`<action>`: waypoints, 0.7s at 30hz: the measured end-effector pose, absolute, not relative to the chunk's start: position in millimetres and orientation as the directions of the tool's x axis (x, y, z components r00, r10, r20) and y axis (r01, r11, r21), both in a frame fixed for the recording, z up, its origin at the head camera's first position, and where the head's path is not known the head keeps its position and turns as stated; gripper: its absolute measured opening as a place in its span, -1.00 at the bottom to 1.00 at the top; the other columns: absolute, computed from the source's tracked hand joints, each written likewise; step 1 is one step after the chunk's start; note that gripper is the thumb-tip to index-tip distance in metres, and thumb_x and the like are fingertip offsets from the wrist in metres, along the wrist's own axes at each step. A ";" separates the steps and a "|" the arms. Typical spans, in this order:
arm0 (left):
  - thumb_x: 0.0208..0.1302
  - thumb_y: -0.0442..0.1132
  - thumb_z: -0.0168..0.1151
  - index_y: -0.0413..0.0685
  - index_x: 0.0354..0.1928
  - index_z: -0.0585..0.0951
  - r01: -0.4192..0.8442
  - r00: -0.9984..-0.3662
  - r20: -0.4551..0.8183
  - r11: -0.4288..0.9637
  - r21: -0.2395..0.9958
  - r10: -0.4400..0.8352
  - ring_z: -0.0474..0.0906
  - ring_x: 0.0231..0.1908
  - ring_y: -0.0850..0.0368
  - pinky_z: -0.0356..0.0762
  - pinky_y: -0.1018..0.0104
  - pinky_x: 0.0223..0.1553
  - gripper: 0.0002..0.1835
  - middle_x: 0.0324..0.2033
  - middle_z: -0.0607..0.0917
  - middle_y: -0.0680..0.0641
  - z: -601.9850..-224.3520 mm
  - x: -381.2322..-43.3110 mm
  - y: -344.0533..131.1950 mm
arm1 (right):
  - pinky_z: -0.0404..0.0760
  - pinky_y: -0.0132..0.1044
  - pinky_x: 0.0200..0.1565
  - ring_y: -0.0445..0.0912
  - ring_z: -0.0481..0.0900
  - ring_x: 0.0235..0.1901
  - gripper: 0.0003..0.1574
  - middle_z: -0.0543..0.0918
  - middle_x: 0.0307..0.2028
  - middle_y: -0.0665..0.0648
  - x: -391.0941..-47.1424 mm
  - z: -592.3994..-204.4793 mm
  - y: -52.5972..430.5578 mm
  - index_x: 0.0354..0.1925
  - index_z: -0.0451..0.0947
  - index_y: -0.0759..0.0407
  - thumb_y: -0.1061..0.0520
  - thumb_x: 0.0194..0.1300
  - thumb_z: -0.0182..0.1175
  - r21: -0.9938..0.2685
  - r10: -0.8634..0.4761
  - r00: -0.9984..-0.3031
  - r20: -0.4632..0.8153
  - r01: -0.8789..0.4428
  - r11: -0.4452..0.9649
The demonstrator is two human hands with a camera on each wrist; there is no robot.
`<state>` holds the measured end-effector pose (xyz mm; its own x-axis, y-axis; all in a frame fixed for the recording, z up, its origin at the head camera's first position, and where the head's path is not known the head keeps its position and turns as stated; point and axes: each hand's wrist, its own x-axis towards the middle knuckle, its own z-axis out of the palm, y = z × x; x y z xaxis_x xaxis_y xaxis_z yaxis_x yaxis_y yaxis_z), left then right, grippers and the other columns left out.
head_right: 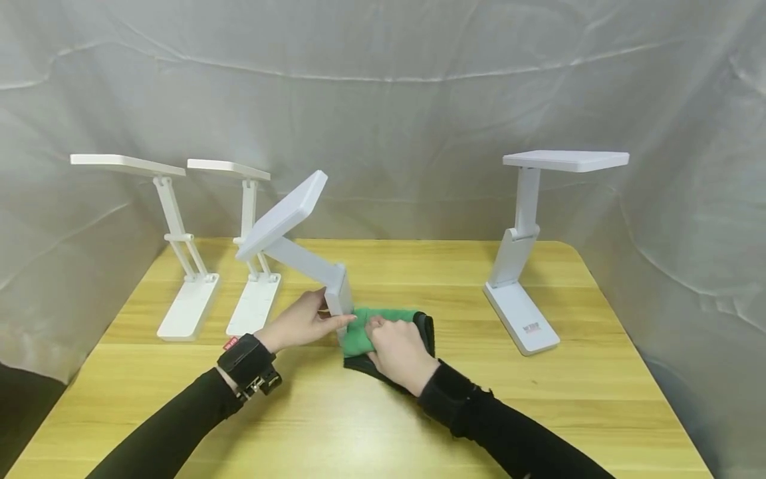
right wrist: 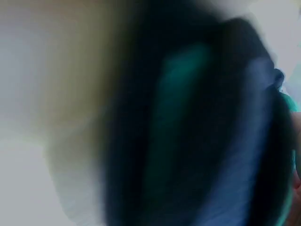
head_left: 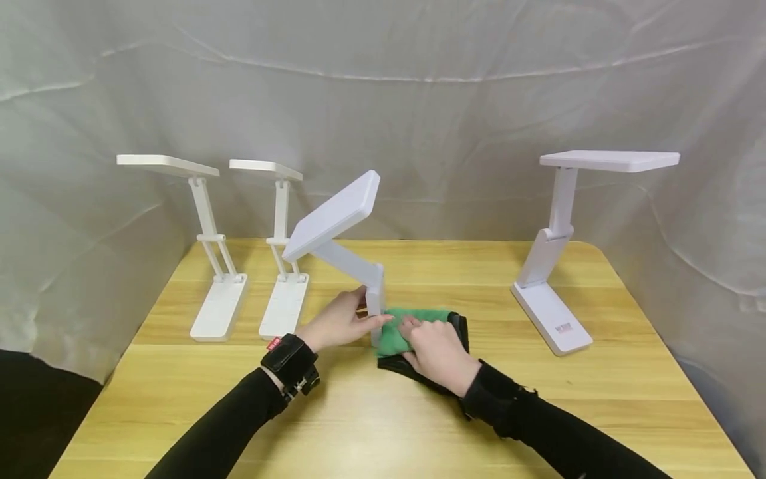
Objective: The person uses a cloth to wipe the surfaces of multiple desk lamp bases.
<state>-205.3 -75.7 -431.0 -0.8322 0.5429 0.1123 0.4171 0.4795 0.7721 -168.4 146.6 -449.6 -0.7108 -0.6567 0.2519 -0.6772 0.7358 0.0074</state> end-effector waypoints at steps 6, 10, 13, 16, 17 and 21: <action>0.26 -0.01 0.23 -0.22 0.19 0.35 0.408 -0.838 0.100 0.493 0.769 0.536 0.58 -0.04 0.07 0.59 0.26 -0.06 -0.41 -0.14 0.63 -0.09 -430.0 -205.3 -76.3 | 0.46 -0.31 -0.74 0.03 0.64 -0.51 -0.49 0.65 -0.01 0.18 -157.1 -448.9 187.5 -0.01 0.63 0.13 0.02 0.03 0.40 -0.068 -0.603 -0.762 0.236 -0.632 0.772; 0.24 0.00 0.24 -0.23 0.18 0.36 0.395 -0.847 0.088 0.510 0.764 0.524 0.58 -0.04 0.07 0.59 0.26 -0.06 -0.40 -0.11 0.64 -0.11 -428.4 -205.2 -77.3 | 0.53 -0.22 -0.70 0.04 0.64 -0.52 -0.56 0.69 -0.12 0.19 -160.8 -449.5 179.0 -0.10 0.65 0.16 0.00 0.05 0.39 -0.040 -0.613 -0.745 0.264 -0.643 0.765; 0.25 0.01 0.23 -0.26 0.20 0.34 0.400 -0.843 0.093 0.501 0.768 0.530 0.58 -0.03 0.05 0.60 0.26 -0.08 -0.38 -0.08 0.63 -0.15 -429.0 -204.8 -77.0 | 0.54 -0.21 -0.68 -0.05 0.58 -0.61 -0.58 0.69 -0.20 0.16 -167.4 -451.0 155.7 -0.16 0.64 0.16 -0.06 0.07 0.37 -0.009 -0.640 -0.714 0.284 -0.670 0.743; 0.27 -0.02 0.21 -0.29 0.23 0.32 0.404 -0.836 0.106 0.472 0.784 0.539 0.58 -0.03 0.00 0.61 0.24 -0.10 -0.37 -0.07 0.62 -0.19 -430.1 -204.3 -76.4 | 0.55 -0.22 -0.67 -0.04 0.59 -0.59 -0.54 0.68 -0.17 0.17 -170.1 -453.0 139.7 -0.12 0.62 0.17 -0.11 0.13 0.32 0.014 -0.664 -0.691 0.286 -0.690 0.724; 0.28 -0.02 0.21 -0.29 0.23 0.31 0.405 -0.835 0.109 0.467 0.786 0.539 0.58 -0.03 -0.01 0.61 0.24 -0.10 -0.37 -0.07 0.62 -0.20 -430.4 -204.1 -76.2 | 0.56 -0.22 -0.66 -0.02 0.61 -0.55 -0.53 0.68 -0.14 0.18 -169.7 -453.8 138.8 -0.09 0.62 0.18 -0.11 0.14 0.31 0.019 -0.669 -0.688 0.280 -0.693 0.721; 0.28 -0.02 0.20 -0.29 0.21 0.34 0.407 -0.840 0.117 0.471 0.783 0.530 0.58 -0.03 -0.02 0.61 0.21 -0.08 -0.39 -0.08 0.62 -0.19 -431.0 -203.4 -76.8 | 0.58 -0.22 -0.64 0.00 0.65 -0.49 -0.52 0.65 -0.01 0.18 -163.2 -455.3 158.4 -0.02 0.62 0.13 -0.05 0.12 0.33 -0.006 -0.655 -0.708 0.265 -0.680 0.733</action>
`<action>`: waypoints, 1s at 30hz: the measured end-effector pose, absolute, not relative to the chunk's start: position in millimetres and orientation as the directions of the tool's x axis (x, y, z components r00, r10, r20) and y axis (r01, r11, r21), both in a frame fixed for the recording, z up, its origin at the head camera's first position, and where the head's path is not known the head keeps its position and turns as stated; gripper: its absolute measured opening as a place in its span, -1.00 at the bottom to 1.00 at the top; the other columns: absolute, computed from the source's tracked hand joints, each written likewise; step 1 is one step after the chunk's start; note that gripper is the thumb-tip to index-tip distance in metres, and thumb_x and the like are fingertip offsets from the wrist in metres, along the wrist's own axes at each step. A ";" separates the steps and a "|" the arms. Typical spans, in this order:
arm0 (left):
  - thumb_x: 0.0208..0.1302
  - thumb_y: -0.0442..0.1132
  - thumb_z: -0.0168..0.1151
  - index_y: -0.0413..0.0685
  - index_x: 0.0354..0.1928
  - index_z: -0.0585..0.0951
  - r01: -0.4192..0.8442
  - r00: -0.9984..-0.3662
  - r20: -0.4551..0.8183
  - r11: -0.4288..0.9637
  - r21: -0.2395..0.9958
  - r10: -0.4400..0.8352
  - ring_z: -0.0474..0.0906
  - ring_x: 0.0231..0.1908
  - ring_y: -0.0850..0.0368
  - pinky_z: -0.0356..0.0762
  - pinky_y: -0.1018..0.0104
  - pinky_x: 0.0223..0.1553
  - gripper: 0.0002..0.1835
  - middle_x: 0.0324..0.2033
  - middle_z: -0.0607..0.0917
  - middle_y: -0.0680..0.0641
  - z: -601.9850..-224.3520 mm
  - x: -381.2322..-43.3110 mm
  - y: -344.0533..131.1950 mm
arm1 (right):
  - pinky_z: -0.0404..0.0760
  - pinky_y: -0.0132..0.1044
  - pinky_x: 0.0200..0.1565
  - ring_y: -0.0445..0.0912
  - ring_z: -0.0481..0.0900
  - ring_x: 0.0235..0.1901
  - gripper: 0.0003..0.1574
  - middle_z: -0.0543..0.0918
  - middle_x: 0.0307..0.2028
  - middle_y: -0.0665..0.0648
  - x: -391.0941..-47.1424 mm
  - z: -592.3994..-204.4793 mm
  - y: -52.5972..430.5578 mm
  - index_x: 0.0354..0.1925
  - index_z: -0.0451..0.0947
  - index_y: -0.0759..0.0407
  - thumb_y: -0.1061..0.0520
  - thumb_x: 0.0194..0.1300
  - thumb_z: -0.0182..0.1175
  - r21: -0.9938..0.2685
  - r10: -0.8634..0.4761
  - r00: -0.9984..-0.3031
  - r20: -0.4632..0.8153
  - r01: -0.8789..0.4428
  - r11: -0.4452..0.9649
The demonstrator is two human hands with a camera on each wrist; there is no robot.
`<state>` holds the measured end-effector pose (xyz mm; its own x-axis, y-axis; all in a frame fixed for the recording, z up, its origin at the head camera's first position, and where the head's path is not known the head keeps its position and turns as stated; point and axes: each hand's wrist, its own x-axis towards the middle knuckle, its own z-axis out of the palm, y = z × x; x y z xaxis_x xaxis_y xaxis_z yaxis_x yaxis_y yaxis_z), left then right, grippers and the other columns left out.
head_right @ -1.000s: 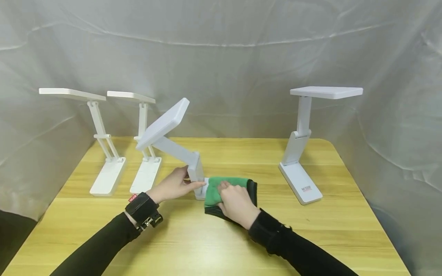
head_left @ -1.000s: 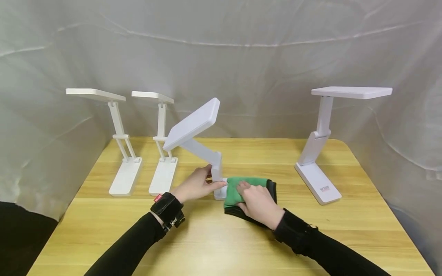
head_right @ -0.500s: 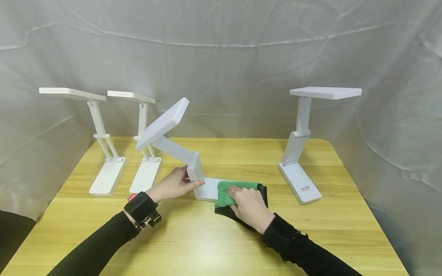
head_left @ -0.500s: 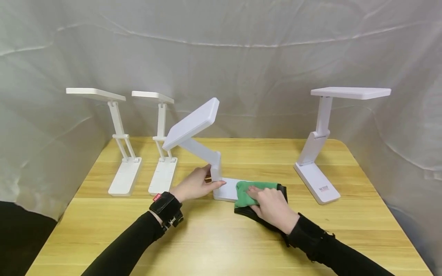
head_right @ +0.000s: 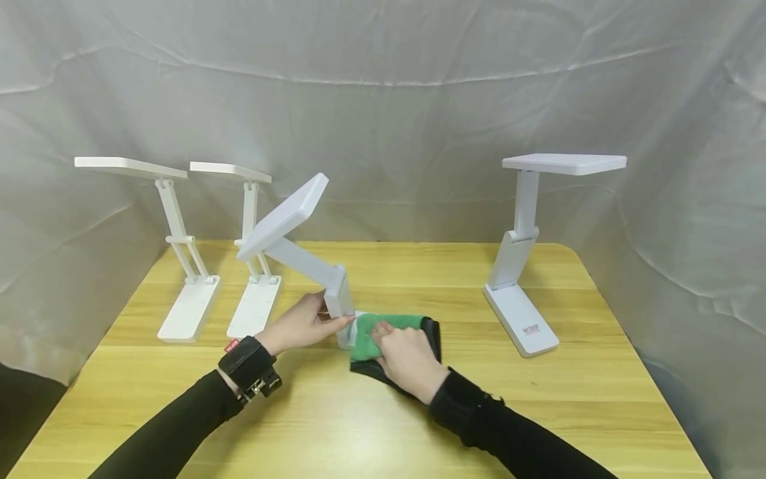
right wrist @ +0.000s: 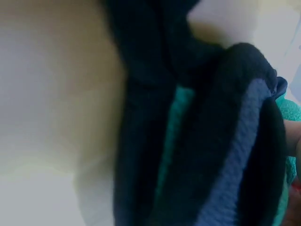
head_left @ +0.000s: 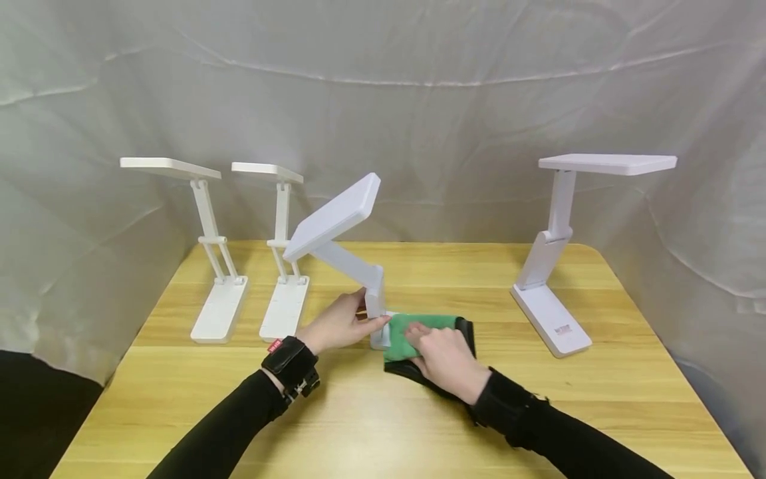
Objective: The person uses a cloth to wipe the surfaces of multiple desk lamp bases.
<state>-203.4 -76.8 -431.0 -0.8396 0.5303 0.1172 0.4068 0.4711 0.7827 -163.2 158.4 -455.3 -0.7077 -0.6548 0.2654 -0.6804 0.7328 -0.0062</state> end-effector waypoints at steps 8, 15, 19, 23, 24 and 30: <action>0.23 0.01 0.26 -0.21 0.12 0.40 0.397 -0.849 0.102 0.499 0.771 0.518 0.59 -0.07 0.06 0.60 0.26 -0.07 -0.44 -0.15 0.64 -0.10 -430.4 -200.5 -79.5 | 0.65 -0.12 -0.46 0.07 0.67 -0.39 -0.51 0.67 -0.08 0.25 -157.8 -454.7 190.6 -0.09 0.64 0.21 0.03 0.00 0.42 -0.077 -0.629 -0.719 0.296 -0.674 0.735; 0.22 0.04 0.26 -0.25 0.20 0.35 0.390 -0.843 0.100 0.473 0.790 0.529 0.58 -0.03 0.06 0.60 0.30 -0.09 -0.34 -0.07 0.61 -0.13 -431.1 -203.7 -76.7 | 0.66 -0.06 -0.33 0.07 0.66 -0.28 -0.51 0.67 -0.12 0.24 -171.6 -455.0 143.0 -0.11 0.63 0.19 -0.09 0.08 0.36 -0.050 -0.665 -0.677 0.314 -0.712 0.701; 0.21 0.02 0.27 -0.27 0.18 0.36 0.392 -0.840 0.107 0.458 0.798 0.533 0.58 -0.05 0.03 0.61 0.27 -0.09 -0.35 -0.09 0.61 -0.15 -431.0 -204.7 -75.7 | 0.67 -0.05 -0.34 0.09 0.66 -0.19 -0.50 0.64 -0.01 0.24 -166.9 -454.8 158.7 -0.03 0.62 0.18 -0.02 0.07 0.37 -0.100 -0.654 -0.700 0.287 -0.701 0.706; 0.20 0.00 0.29 -0.24 0.14 0.39 0.379 -0.848 0.100 0.465 0.800 0.521 0.59 -0.08 0.04 0.61 0.25 -0.10 -0.40 -0.13 0.62 -0.12 -430.4 -203.9 -77.4 | 0.68 -0.05 -0.36 0.12 0.65 -0.19 -0.47 0.62 0.01 0.25 -158.7 -453.7 192.0 0.00 0.62 0.20 0.07 0.03 0.40 -0.173 -0.617 -0.739 0.270 -0.667 0.724; 0.19 0.00 0.29 -0.22 0.14 0.40 0.376 -0.850 0.095 0.471 0.798 0.518 0.59 -0.09 0.05 0.61 0.26 -0.10 -0.41 -0.14 0.62 -0.11 -430.2 -203.7 -77.7 | 0.67 -0.05 -0.38 0.12 0.66 -0.21 -0.47 0.63 0.00 0.26 -157.8 -453.2 196.9 0.00 0.62 0.21 0.07 0.02 0.41 -0.173 -0.612 -0.744 0.268 -0.662 0.729; 0.18 0.01 0.30 -0.21 0.17 0.39 0.365 -0.853 0.084 0.473 0.802 0.515 0.59 -0.06 0.05 0.60 0.25 -0.08 -0.38 -0.08 0.62 -0.15 -431.9 -203.6 -76.1 | 0.66 -0.05 -0.37 0.09 0.67 -0.30 -0.53 0.69 -0.12 0.23 -166.0 -452.0 171.9 -0.12 0.66 0.17 -0.06 0.03 0.39 -0.077 -0.638 -0.714 0.287 -0.681 0.728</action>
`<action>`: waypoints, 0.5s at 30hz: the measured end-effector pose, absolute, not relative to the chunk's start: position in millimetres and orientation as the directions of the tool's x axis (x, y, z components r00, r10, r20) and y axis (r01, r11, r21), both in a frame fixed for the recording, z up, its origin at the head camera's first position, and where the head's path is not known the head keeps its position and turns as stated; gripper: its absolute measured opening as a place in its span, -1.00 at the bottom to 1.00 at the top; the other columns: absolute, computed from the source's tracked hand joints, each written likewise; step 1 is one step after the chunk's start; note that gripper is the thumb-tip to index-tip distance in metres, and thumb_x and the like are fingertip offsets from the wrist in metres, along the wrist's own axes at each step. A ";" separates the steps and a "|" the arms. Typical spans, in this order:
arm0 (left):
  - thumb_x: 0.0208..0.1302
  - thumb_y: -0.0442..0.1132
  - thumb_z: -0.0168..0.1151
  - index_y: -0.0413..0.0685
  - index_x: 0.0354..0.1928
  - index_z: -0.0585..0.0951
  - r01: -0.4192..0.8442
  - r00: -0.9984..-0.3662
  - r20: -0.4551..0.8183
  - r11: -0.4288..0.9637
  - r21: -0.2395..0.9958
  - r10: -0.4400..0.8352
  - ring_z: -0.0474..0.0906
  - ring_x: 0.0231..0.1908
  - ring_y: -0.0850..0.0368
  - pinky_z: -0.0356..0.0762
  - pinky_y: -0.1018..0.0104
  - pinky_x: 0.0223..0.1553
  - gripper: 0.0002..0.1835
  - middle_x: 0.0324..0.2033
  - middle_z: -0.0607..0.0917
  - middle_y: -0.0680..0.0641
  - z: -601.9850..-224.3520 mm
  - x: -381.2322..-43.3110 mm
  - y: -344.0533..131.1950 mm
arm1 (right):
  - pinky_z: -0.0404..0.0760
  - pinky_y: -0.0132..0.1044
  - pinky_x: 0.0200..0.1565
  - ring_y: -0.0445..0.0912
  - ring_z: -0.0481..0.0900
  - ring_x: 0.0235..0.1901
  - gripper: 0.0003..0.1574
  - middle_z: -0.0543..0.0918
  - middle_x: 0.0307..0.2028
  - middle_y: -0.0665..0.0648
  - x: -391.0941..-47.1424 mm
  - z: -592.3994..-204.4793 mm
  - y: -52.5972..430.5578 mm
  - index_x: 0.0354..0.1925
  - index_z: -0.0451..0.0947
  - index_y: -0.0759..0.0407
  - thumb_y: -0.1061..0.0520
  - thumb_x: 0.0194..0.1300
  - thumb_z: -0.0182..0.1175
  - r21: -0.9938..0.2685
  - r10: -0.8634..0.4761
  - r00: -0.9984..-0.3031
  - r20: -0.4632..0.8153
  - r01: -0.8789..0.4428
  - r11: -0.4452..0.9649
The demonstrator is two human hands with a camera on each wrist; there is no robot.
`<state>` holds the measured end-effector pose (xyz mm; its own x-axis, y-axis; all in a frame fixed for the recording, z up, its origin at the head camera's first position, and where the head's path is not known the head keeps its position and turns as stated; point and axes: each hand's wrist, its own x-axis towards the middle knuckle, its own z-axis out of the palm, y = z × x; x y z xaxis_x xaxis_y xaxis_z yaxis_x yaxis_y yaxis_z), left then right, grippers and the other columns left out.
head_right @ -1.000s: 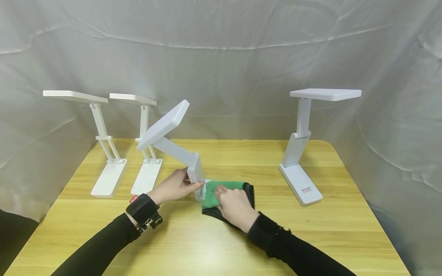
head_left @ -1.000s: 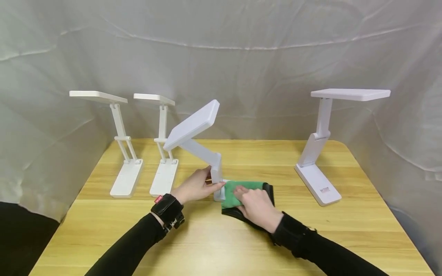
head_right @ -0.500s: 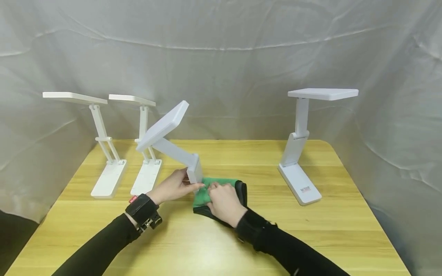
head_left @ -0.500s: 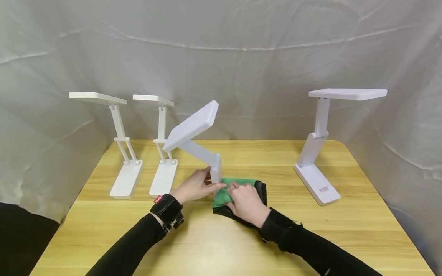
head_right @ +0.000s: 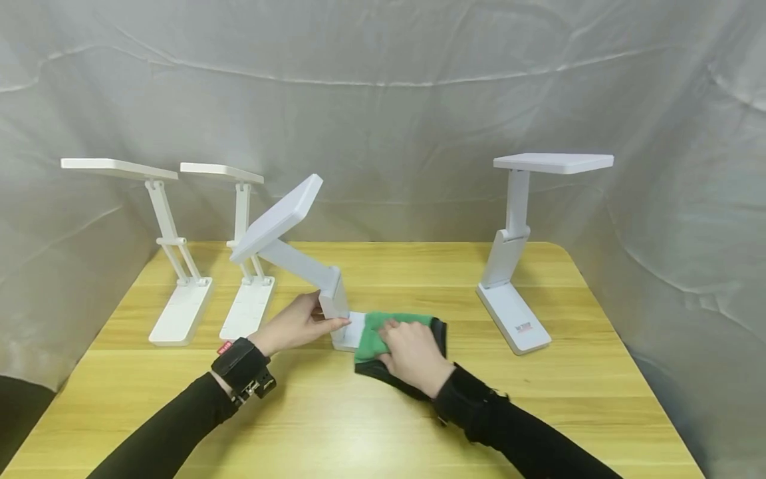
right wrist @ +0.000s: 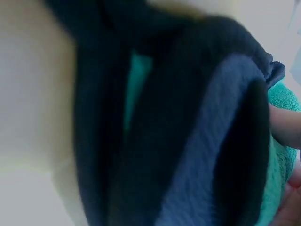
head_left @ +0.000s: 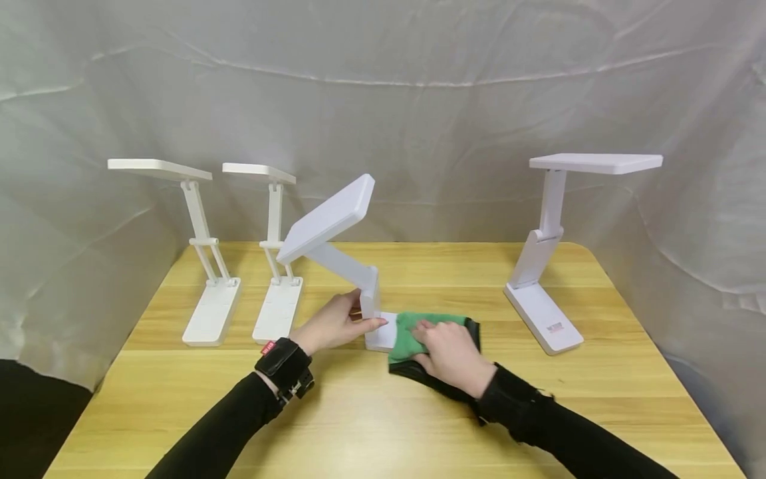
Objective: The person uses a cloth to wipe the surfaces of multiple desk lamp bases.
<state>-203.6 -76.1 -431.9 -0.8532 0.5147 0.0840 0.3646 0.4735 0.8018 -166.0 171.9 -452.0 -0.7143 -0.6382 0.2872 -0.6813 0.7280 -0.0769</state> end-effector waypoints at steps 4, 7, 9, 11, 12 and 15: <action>0.20 0.01 0.29 -0.21 0.21 0.36 0.367 -0.847 0.089 0.454 0.812 0.524 0.58 -0.03 0.03 0.60 0.26 -0.08 -0.35 -0.04 0.60 -0.17 -432.0 -203.7 -74.3 | 0.67 -0.09 -0.36 0.06 0.67 -0.28 -0.51 0.68 -0.10 0.22 -171.4 -452.6 144.4 -0.09 0.65 0.16 -0.10 0.06 0.37 -0.026 -0.663 -0.692 0.286 -0.697 0.716; 0.22 0.02 0.27 -0.23 0.20 0.36 0.377 -0.841 0.098 0.446 0.812 0.532 0.58 -0.03 0.01 0.60 0.25 -0.08 -0.36 -0.06 0.60 -0.17 -431.8 -204.3 -73.8 | 0.66 -0.12 -0.43 0.07 0.67 -0.30 -0.47 0.66 -0.03 0.23 -168.3 -452.4 155.5 -0.02 0.63 0.18 -0.06 0.07 0.37 -0.058 -0.661 -0.701 0.267 -0.696 0.715; 0.22 0.02 0.27 -0.25 0.18 0.37 0.377 -0.841 0.100 0.442 0.814 0.532 0.58 -0.04 -0.01 0.60 0.21 -0.07 -0.37 -0.08 0.61 -0.18 -431.4 -204.2 -74.7 | 0.65 -0.13 -0.49 0.08 0.67 -0.32 -0.45 0.64 0.00 0.22 -164.2 -452.5 174.3 0.01 0.62 0.16 -0.02 0.05 0.39 -0.114 -0.641 -0.725 0.251 -0.680 0.725; 0.21 0.01 0.28 -0.25 0.16 0.39 0.372 -0.845 0.098 0.445 0.814 0.526 0.58 -0.06 -0.01 0.60 0.21 -0.07 -0.38 -0.11 0.62 -0.16 -431.2 -203.9 -76.0 | 0.63 -0.18 -0.53 0.07 0.67 -0.38 -0.45 0.64 0.00 0.22 -159.7 -452.0 191.5 0.00 0.62 0.18 0.03 0.02 0.41 -0.160 -0.614 -0.751 0.241 -0.655 0.738; 0.20 0.01 0.29 -0.24 0.15 0.39 0.370 -0.847 0.096 0.449 0.814 0.523 0.59 -0.06 0.01 0.60 0.22 -0.08 -0.39 -0.12 0.62 -0.14 -431.0 -203.7 -76.5 | 0.63 -0.18 -0.53 0.07 0.67 -0.38 -0.46 0.64 -0.01 0.22 -158.2 -451.6 197.1 -0.01 0.63 0.18 0.05 0.00 0.42 -0.168 -0.603 -0.761 0.240 -0.644 0.746; 0.18 0.01 0.30 -0.24 0.13 0.40 0.366 -0.853 0.096 0.456 0.811 0.514 0.59 -0.07 0.03 0.60 0.22 -0.08 -0.39 -0.13 0.62 -0.12 -431.4 -203.3 -77.1 | 0.64 -0.16 -0.51 0.07 0.67 -0.37 -0.47 0.66 -0.06 0.23 -158.4 -450.1 198.7 -0.05 0.65 0.21 0.03 0.00 0.43 -0.140 -0.600 -0.762 0.245 -0.640 0.756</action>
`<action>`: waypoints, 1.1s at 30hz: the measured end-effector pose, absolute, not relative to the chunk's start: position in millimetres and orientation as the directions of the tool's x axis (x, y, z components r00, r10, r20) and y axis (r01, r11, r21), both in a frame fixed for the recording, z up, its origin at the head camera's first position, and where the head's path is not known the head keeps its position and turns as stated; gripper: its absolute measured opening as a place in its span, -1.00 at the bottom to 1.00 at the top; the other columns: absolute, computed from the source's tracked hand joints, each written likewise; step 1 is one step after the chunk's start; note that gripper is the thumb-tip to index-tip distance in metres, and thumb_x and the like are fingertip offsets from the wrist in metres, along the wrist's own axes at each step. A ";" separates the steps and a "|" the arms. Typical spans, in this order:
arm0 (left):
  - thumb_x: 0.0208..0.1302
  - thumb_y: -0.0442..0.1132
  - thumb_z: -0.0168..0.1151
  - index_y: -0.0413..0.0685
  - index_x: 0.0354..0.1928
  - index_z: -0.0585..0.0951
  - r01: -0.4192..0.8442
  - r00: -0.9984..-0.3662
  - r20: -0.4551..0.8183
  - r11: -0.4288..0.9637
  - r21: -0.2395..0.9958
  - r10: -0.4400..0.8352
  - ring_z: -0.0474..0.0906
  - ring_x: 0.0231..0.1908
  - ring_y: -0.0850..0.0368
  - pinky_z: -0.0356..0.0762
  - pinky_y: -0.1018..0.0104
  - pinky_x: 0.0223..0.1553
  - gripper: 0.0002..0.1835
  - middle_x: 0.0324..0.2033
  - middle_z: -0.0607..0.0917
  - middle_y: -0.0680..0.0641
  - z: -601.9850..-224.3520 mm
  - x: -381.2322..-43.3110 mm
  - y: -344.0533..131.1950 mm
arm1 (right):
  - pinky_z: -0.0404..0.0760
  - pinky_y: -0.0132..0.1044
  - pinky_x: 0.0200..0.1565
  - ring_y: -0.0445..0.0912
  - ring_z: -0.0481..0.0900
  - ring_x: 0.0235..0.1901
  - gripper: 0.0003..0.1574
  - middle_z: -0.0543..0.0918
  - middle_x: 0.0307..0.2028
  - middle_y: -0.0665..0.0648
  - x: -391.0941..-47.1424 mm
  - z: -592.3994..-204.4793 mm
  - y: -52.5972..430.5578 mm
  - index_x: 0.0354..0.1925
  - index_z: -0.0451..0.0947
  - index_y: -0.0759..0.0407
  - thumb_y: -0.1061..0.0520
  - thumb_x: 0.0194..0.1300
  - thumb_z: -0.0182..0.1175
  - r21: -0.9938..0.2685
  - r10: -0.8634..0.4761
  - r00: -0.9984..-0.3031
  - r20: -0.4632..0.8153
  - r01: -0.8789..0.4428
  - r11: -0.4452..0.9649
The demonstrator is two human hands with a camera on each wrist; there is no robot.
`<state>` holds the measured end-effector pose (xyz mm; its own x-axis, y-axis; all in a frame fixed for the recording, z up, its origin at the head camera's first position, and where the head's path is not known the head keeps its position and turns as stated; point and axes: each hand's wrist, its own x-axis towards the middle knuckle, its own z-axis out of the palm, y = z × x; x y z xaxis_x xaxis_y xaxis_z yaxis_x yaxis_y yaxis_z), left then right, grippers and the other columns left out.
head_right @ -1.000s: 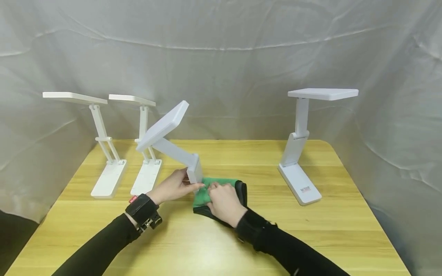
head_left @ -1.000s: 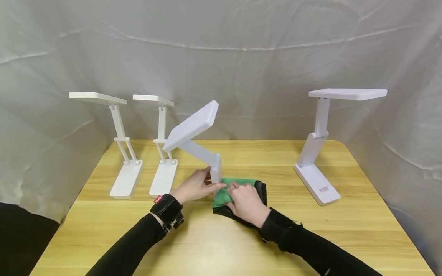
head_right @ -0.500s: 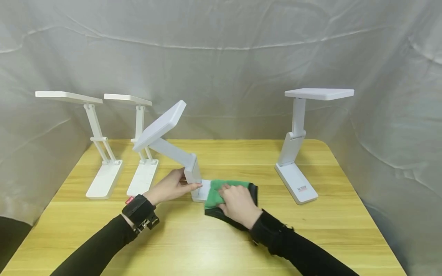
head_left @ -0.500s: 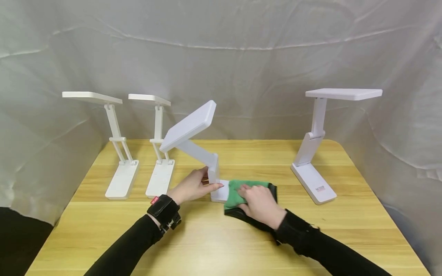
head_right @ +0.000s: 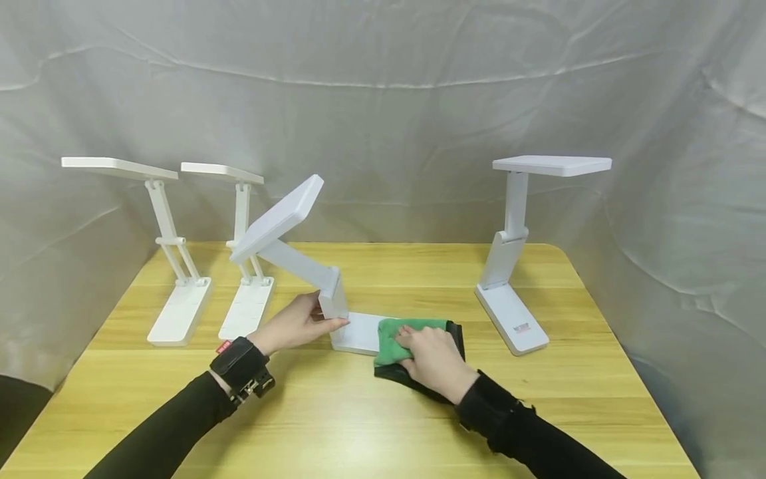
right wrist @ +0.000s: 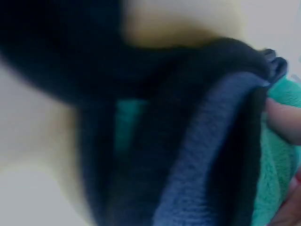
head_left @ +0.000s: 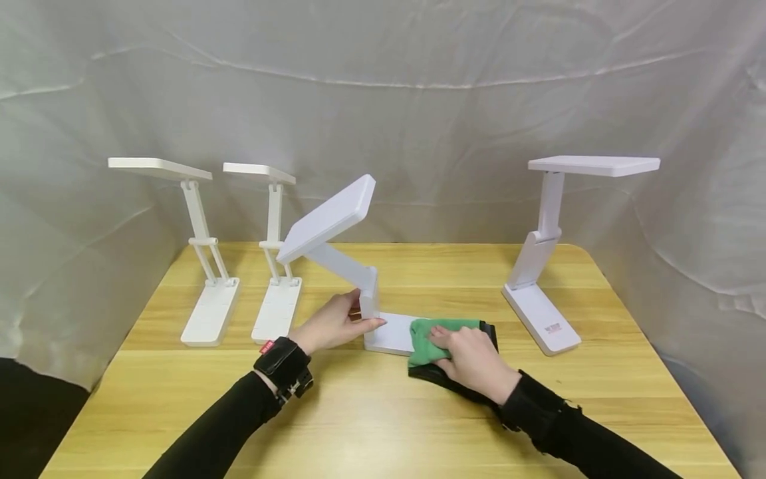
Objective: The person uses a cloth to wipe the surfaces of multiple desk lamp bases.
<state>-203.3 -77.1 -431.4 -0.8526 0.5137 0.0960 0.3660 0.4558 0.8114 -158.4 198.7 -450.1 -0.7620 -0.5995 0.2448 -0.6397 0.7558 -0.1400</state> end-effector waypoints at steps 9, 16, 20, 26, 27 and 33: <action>0.19 0.03 0.29 -0.23 0.20 0.37 0.363 -0.846 0.089 0.446 0.818 0.525 0.57 -0.02 0.04 0.60 0.25 -0.06 -0.34 -0.05 0.60 -0.14 -433.5 -203.3 -74.7 | 0.62 -0.18 -0.54 0.00 0.64 -0.46 -0.49 0.68 -0.09 0.19 -171.7 -454.0 147.7 -0.06 0.63 0.16 -0.09 0.06 0.37 -0.041 -0.674 -0.691 0.260 -0.705 0.708; 0.18 0.01 0.31 -0.25 0.12 0.41 0.363 -0.850 0.086 0.460 0.810 0.519 0.59 -0.09 0.06 0.61 0.27 -0.09 -0.40 -0.15 0.62 -0.09 -431.1 -202.8 -78.2 | 0.59 -0.26 -0.58 0.06 0.68 -0.34 -0.45 0.65 -0.01 0.17 -159.4 -454.0 196.5 0.00 0.63 0.15 0.04 0.00 0.42 -0.156 -0.607 -0.763 0.225 -0.643 0.750; 0.18 0.02 0.30 -0.21 0.12 0.41 0.371 -0.850 0.090 0.470 0.801 0.518 0.59 -0.09 0.08 0.61 0.27 -0.10 -0.41 -0.15 0.62 -0.08 -430.4 -202.6 -78.7 | 0.62 -0.17 -0.54 0.05 0.67 -0.39 -0.51 0.70 -0.11 0.17 -161.0 -450.9 187.7 -0.10 0.67 0.17 -0.02 0.00 0.42 -0.079 -0.624 -0.741 0.248 -0.658 0.749; 0.20 0.02 0.28 -0.20 0.16 0.39 0.383 -0.842 0.106 0.447 0.809 0.529 0.58 -0.05 0.07 0.60 0.30 -0.09 -0.39 -0.10 0.61 -0.12 -433.2 -205.8 -76.0 | 0.63 -0.18 -0.56 -0.01 0.64 -0.48 -0.57 0.71 -0.23 0.16 -172.9 -449.8 141.1 -0.19 0.66 0.15 -0.10 0.06 0.37 0.037 -0.687 -0.678 0.263 -0.704 0.709; 0.21 0.01 0.28 -0.22 0.17 0.38 0.387 -0.838 0.114 0.436 0.812 0.533 0.58 -0.05 0.05 0.61 0.28 -0.09 -0.39 -0.09 0.61 -0.13 -433.5 -206.4 -75.6 | 0.62 -0.19 -0.56 -0.01 0.64 -0.48 -0.56 0.71 -0.20 0.17 -173.3 -449.8 140.5 -0.16 0.67 0.15 -0.09 0.06 0.37 0.033 -0.691 -0.675 0.260 -0.709 0.705; 0.19 0.04 0.29 -0.19 0.13 0.41 0.376 -0.847 0.104 0.449 0.811 0.521 0.59 -0.08 0.07 0.60 0.29 -0.08 -0.41 -0.14 0.62 -0.08 -433.4 -204.9 -78.7 | 0.50 -0.30 -0.68 0.01 0.66 -0.43 -0.48 0.66 -0.02 0.15 -161.6 -451.4 185.2 -0.02 0.65 0.09 0.02 -0.02 0.42 -0.051 -0.662 -0.712 0.234 -0.689 0.723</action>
